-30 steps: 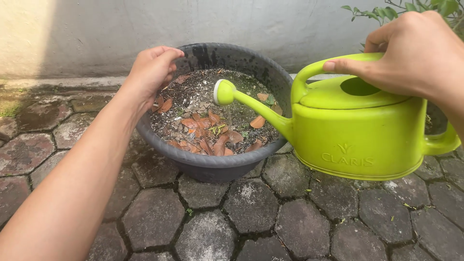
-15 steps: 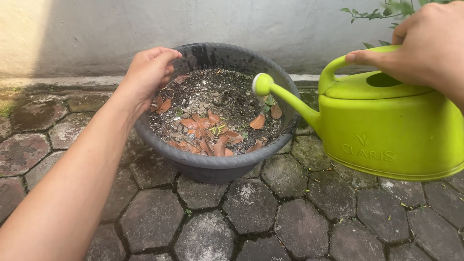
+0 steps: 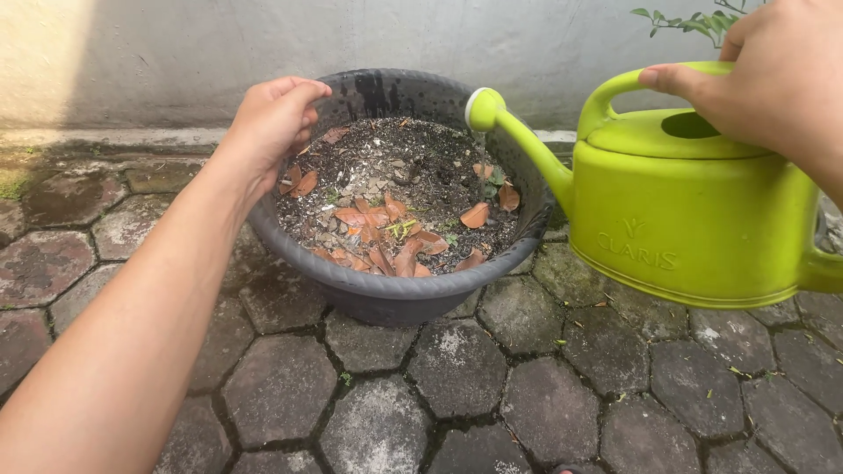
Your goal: Watering a potted plant using a green plastic watering can.
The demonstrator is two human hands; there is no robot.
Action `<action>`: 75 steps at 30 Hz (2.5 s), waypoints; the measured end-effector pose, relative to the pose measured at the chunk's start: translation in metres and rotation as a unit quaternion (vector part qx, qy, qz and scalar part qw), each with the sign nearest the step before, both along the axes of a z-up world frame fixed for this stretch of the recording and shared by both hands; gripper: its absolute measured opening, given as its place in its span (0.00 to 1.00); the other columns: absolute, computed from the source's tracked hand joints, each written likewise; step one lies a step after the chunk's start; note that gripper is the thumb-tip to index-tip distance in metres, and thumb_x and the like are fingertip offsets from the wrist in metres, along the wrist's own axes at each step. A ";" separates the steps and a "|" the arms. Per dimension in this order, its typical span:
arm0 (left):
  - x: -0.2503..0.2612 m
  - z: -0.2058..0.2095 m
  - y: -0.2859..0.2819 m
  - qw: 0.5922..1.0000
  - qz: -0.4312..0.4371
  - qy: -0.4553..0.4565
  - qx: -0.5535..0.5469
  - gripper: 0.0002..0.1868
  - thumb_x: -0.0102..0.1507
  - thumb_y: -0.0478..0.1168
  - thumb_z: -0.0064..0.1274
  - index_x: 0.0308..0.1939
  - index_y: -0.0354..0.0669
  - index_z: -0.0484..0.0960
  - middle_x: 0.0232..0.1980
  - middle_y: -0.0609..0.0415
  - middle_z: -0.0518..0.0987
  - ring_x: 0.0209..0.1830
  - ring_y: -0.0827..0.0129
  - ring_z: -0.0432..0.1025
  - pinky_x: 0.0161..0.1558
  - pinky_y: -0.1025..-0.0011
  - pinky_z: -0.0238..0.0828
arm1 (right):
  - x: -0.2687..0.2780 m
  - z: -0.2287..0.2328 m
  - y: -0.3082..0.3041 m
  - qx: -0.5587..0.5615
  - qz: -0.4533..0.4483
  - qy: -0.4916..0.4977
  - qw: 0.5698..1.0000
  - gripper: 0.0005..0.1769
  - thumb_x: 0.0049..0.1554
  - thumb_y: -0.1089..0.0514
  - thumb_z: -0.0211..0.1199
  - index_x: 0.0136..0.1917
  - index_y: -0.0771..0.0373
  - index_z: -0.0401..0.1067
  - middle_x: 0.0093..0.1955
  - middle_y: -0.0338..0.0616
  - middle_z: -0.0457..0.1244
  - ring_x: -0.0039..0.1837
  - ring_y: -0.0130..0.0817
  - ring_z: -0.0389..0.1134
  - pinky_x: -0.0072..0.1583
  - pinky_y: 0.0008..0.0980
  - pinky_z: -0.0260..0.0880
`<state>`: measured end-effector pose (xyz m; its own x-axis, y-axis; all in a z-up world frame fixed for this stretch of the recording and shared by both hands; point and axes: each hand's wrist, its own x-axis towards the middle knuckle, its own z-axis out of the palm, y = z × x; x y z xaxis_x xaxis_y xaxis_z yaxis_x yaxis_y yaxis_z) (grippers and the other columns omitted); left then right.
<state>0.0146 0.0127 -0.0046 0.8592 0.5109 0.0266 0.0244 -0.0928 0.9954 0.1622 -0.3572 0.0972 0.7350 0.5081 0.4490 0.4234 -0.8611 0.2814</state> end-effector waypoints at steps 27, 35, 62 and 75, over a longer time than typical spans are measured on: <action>-0.019 0.002 0.018 0.997 0.074 0.014 -0.018 0.08 0.64 0.41 0.45 0.40 0.45 0.79 0.24 0.64 0.67 0.19 0.85 0.55 0.25 0.87 0.48 | -0.074 0.015 0.168 0.155 0.081 0.186 0.967 0.14 0.57 0.61 0.58 0.55 0.54 0.77 0.32 0.58 0.66 0.24 0.37 0.59 0.30 0.39 0.65; -0.011 -0.010 0.021 0.995 0.088 0.006 -0.036 0.12 0.62 0.40 0.46 0.45 0.42 0.81 0.27 0.61 0.70 0.22 0.83 0.57 0.27 0.86 0.51 | -0.049 0.001 0.170 0.154 0.028 0.173 0.972 0.15 0.57 0.59 0.57 0.58 0.58 0.74 0.44 0.61 0.67 0.38 0.51 0.70 0.45 0.52 0.73; -0.011 -0.015 0.031 0.995 0.086 -0.017 -0.045 0.09 0.62 0.40 0.45 0.40 0.45 0.80 0.23 0.65 0.66 0.17 0.86 0.53 0.21 0.87 0.45 | -0.024 -0.030 0.191 0.145 0.242 0.075 0.956 0.12 0.55 0.60 0.65 0.53 0.62 0.78 0.31 0.56 0.67 0.26 0.41 0.65 0.32 0.39 0.70; -0.009 -0.015 0.040 0.994 0.109 -0.024 -0.020 0.11 0.62 0.42 0.45 0.44 0.46 0.80 0.28 0.64 0.68 0.22 0.86 0.57 0.27 0.89 0.54 | -0.068 0.016 0.172 0.067 0.121 0.148 0.979 0.14 0.51 0.55 0.69 0.50 0.63 0.77 0.35 0.61 0.67 0.27 0.46 0.68 0.33 0.41 0.74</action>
